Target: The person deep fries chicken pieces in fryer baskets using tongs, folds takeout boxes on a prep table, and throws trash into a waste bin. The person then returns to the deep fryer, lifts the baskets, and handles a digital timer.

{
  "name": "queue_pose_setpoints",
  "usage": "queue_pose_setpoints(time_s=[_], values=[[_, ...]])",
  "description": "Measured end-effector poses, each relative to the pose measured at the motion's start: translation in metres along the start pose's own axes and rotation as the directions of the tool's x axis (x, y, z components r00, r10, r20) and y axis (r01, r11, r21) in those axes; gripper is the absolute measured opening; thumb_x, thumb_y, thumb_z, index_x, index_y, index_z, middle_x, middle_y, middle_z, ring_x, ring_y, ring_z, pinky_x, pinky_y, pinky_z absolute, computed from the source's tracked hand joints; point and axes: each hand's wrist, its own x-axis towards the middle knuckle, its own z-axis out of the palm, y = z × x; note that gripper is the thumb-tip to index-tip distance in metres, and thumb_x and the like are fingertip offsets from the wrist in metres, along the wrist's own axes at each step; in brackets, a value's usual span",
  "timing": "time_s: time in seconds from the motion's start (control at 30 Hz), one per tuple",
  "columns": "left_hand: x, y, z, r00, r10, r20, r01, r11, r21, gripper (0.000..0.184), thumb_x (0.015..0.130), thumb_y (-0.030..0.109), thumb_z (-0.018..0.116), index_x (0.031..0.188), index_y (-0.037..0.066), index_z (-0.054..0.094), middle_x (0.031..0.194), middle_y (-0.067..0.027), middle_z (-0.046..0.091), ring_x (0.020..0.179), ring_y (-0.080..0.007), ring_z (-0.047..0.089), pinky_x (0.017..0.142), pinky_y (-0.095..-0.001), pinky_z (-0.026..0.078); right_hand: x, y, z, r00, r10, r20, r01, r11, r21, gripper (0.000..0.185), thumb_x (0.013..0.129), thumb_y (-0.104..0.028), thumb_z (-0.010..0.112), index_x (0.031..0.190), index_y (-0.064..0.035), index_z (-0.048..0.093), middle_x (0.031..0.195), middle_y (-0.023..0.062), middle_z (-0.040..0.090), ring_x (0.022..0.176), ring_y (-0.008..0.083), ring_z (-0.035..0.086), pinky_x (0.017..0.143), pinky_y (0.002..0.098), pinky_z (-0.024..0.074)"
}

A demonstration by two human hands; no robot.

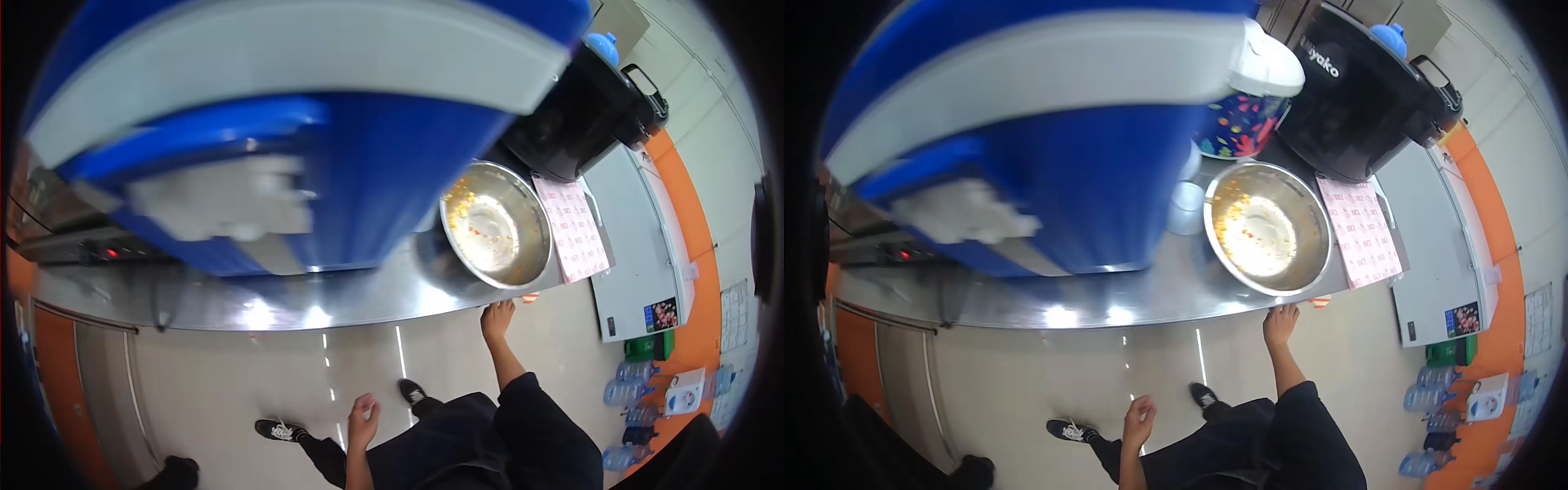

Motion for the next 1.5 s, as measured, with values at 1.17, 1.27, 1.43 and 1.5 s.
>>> queue_pose_setpoints(time_s=[1.17,1.27,1.43,1.5], values=[[-0.002,-0.064,0.202,0.942,-0.328,0.072,0.15,0.219,-0.964,0.042,0.076,0.021,0.057,0.113,0.003,0.048,0.1,-0.0099,0.059,0.092,-0.0236,0.06,0.083,-0.0372,0.05,0.042,0.094,0.128,0.786,-0.617,0.041,0.561,0.74,0.372,0.042,0.081,-0.034,0.06,0.114,-0.0079,0.055,0.112,0.0131,0.056,0.104,0.0312,0.053,0.089,0.0435,0.0416],[-0.015,-0.073,0.178,0.942,-0.333,0.052,0.121,0.19,-0.974,0.044,0.075,0.023,0.058,0.113,0.003,0.049,0.1,-0.0105,0.06,0.092,-0.0245,0.061,0.083,-0.0381,0.05,0.038,0.089,0.14,0.771,-0.636,-0.006,0.624,0.755,0.2,0.037,0.082,-0.024,0.057,0.113,-0.004,0.056,0.11,0.0146,0.058,0.101,0.0292,0.056,0.086,0.0418,0.0446],[-0.028,-0.069,0.137,0.947,-0.319,-0.039,0.012,0.156,-0.988,0.048,0.075,0.027,0.058,0.115,0.004,0.048,0.103,-0.0118,0.06,0.092,-0.0255,0.06,0.083,-0.0389,0.05,0.013,0.052,0.066,0.716,-0.698,0.009,0.698,0.716,-0.014,0.034,0.076,-0.009,0.052,0.11,-0.0028,0.056,0.104,0.0139,0.061,0.091,0.0285,0.061,0.08,0.0455,0.0478],[-0.044,-0.073,0.116,0.935,-0.333,-0.121,-0.09,0.108,-0.99,0.05,0.074,0.028,0.058,0.117,0.004,0.047,0.105,-0.0121,0.059,0.094,-0.0265,0.06,0.084,-0.0392,0.049,0.001,0.012,0.011,0.782,-0.617,-0.088,0.622,0.781,0.049,0.034,0.075,-0.008,0.052,0.109,-0.0027,0.055,0.105,0.0143,0.06,0.09,0.0305,0.06,0.081,0.0475,0.0472]])
